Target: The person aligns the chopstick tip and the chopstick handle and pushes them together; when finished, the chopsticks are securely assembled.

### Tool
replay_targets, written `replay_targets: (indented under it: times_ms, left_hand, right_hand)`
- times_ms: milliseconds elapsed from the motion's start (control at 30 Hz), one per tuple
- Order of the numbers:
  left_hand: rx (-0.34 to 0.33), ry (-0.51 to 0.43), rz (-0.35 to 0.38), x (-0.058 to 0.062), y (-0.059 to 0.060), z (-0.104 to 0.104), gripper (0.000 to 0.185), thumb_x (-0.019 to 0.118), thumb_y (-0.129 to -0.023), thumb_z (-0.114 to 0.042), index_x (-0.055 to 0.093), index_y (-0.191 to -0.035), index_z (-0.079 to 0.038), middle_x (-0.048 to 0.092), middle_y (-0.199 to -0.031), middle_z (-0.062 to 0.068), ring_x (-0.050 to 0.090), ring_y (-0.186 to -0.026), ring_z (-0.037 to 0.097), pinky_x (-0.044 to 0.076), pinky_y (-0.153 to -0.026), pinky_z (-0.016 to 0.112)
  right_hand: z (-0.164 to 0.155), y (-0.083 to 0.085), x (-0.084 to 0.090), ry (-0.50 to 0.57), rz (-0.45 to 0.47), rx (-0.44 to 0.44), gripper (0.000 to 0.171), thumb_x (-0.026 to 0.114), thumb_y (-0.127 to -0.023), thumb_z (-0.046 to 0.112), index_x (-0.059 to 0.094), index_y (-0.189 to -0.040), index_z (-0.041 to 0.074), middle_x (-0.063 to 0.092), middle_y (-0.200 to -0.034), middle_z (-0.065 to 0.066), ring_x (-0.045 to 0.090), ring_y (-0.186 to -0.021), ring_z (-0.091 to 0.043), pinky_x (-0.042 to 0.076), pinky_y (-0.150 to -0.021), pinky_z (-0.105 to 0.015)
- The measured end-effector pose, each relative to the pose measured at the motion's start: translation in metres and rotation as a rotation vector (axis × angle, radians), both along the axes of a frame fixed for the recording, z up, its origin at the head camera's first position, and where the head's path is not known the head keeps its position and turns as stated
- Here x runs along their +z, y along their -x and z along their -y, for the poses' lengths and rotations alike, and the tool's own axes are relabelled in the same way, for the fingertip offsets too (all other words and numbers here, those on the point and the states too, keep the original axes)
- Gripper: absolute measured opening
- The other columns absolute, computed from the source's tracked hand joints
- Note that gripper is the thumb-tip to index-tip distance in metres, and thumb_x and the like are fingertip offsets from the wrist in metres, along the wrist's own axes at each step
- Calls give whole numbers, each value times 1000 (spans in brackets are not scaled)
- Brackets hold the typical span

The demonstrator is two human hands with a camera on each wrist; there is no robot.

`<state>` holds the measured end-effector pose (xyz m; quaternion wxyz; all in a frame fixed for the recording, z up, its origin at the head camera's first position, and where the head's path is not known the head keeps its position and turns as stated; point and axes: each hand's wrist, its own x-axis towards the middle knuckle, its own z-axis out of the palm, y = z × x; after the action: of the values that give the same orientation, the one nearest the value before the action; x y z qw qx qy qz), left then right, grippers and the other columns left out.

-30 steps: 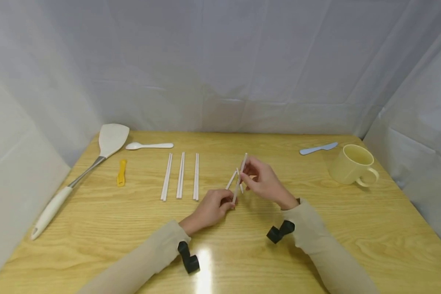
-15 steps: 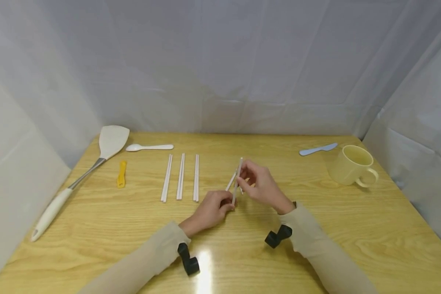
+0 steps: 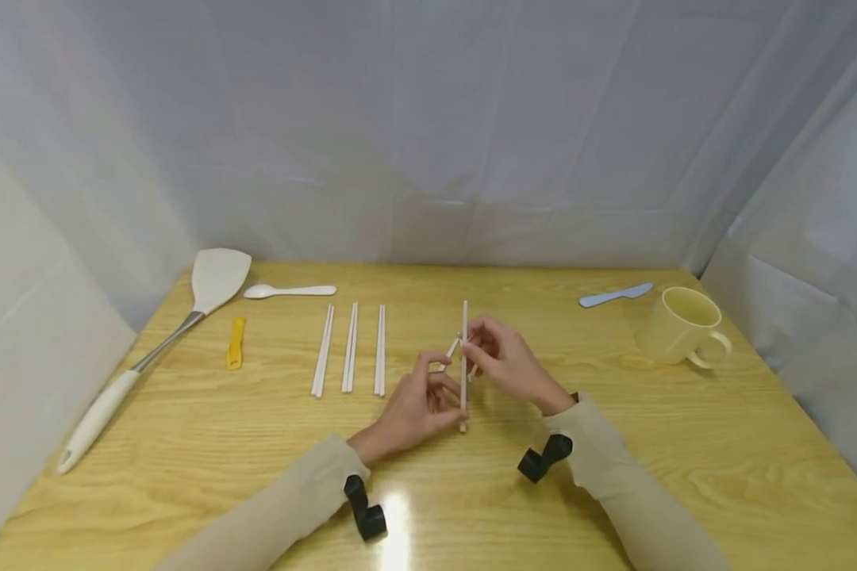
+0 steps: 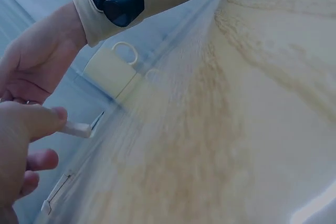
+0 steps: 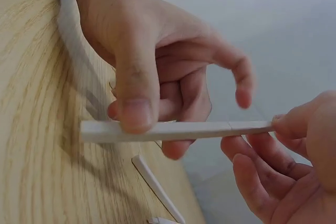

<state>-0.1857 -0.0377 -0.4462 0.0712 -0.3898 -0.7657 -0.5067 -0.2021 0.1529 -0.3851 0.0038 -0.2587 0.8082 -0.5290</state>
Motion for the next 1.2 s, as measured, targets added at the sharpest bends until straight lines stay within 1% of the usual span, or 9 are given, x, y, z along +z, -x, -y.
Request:
replay_targets:
  times_ms: [100,267,433,533,633,733,933,1033,1200]
  left_hand:
    - [-40,-20,-21,1,1,1,72,82,-72,-4,38,-129,-6,70,-85,8,56,-57,4,47,-49,20]
    - [-88,2,11,6,2,4,73,82,-73,-5,42,-133,-11,69,-86,8,57,-58,4,48,-49,21]
    - [-90,10,33,13,-1,5,71,82,-72,-2,44,-132,-7,69,-86,12,59,-58,11,49,-49,23]
    - [-84,21,37,14,0,5,71,83,-71,-2,45,-131,-7,70,-86,11,59,-58,11,49,-50,23]
    - [-79,42,41,13,4,7,72,83,-72,-4,45,-132,-10,70,-87,8,58,-60,6,49,-51,22]
    - [-46,81,36,17,8,12,73,83,-73,-6,45,-134,-12,69,-88,6,56,-62,4,49,-53,22]
    - [86,204,-16,21,24,27,72,84,-73,-9,46,-134,-10,70,-87,-1,54,-58,1,47,-53,21]
    - [135,268,2,21,32,35,70,84,-73,-11,48,-133,-9,71,-88,-2,53,-58,1,45,-54,20]
    - [181,327,86,23,40,46,65,83,-75,-15,51,-130,-6,72,-92,0,54,-63,8,44,-59,24]
  right_hand:
    - [-2,2,-2,12,12,23,13,54,-97,4,53,-105,-6,63,-79,-18,63,-66,-34,54,-59,-46]
    - [-5,4,-3,4,46,60,14,52,-98,5,51,-105,-7,63,-82,-20,63,-65,-23,54,-58,-43]
    - [-6,5,-3,2,74,63,15,52,-99,7,51,-105,-6,63,-83,-20,63,-66,-21,54,-60,-42]
    - [-6,4,-2,8,83,59,13,50,-99,7,52,-106,-4,63,-85,-20,63,-68,-20,54,-60,-40]
    - [-6,4,-1,26,96,46,13,49,-100,8,52,-106,-3,63,-85,-21,64,-70,-19,54,-61,-39]
    - [-7,4,-1,36,109,21,16,48,-100,8,50,-108,-6,62,-84,-23,63,-70,-20,54,-62,-41]
    - [-11,10,-7,11,137,-36,18,48,-100,6,50,-109,-9,60,-85,-23,60,-71,-20,52,-64,-36]
    - [-15,14,-14,-5,167,-55,18,48,-100,6,50,-109,-9,61,-88,-24,59,-72,-19,52,-66,-33]
    - [-19,20,-23,-35,188,-55,19,47,-100,7,51,-109,-10,61,-91,-23,60,-73,-22,52,-67,-32]
